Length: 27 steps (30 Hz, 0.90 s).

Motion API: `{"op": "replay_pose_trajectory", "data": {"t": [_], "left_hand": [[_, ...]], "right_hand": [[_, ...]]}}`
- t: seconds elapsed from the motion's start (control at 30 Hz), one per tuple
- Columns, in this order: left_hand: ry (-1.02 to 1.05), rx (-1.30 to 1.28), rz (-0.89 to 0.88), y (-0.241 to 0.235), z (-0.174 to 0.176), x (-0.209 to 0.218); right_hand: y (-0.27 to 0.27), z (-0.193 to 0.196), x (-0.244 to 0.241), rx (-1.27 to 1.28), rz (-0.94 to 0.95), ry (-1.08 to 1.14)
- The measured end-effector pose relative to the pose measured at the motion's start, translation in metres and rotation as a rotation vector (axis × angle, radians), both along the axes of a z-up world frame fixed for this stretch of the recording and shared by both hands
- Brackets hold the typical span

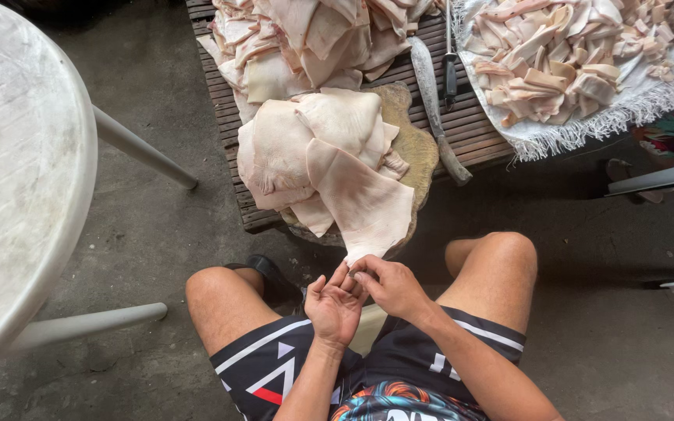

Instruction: The person prepares large pieces of pork skin by hand, pulling at the edges and cleaning them before adding them to a stack on a wooden surface.

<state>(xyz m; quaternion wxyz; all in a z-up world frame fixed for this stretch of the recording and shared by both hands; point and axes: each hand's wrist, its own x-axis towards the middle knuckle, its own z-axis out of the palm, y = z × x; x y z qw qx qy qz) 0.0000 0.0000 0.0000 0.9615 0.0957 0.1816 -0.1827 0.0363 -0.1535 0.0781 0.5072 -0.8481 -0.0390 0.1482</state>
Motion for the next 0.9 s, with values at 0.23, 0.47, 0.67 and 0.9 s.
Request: {"op": "replay_pose_trajectory", "data": {"t": [0.23,0.47,0.67,0.9], "left_hand": [[-0.07,-0.08,0.023,-0.002,0.012,0.001],[-0.055,-0.026,0.013,-0.001,0.025,0.001],[-0.044,-0.033,-0.002,-0.002,0.029,0.002],[-0.054,-0.036,0.008,0.0,0.026,0.001]], "right_hand": [[-0.005,0.0,0.004,0.095,-0.116,-0.018],[-0.021,0.008,0.002,0.205,-0.287,0.122],[-0.016,0.01,0.003,0.217,-0.317,0.189],[0.0,0.019,-0.003,0.085,-0.081,-0.134]]}}
